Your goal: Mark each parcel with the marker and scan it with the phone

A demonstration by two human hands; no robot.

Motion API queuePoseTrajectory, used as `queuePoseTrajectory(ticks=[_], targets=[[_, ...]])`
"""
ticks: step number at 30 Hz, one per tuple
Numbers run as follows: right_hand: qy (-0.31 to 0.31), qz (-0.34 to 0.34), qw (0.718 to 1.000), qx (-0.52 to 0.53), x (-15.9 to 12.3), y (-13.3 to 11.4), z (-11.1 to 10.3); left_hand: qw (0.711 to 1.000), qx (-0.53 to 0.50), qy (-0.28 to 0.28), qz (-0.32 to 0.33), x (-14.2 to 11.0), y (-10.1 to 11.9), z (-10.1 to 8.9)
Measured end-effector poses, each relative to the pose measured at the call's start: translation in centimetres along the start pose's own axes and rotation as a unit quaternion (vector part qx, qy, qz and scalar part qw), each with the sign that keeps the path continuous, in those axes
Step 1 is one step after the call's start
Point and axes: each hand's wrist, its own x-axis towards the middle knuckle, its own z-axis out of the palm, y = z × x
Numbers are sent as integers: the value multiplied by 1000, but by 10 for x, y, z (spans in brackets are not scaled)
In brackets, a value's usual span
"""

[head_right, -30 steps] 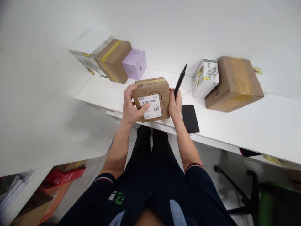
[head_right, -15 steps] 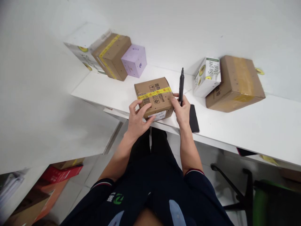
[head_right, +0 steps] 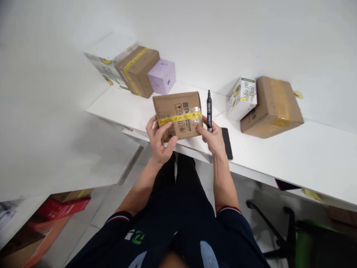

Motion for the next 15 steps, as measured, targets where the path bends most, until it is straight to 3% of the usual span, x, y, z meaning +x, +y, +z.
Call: queuePoseTrajectory(ticks=[2, 4, 9, 15], targets=[[-18, -6, 999, 30, -3, 7, 2, 998, -34, 50, -3, 0, -5, 0], [-28, -4, 998, 51, -3, 18, 2, 994, -88, 64, -33, -4, -15, 1], [0, 45, 995, 86, -8, 47, -3, 982, -129, 38, -130, -25, -34, 0], [34, 81, 991, 101, -19, 44, -4, 961, -148, 27, -231, -25, -20, -6]])
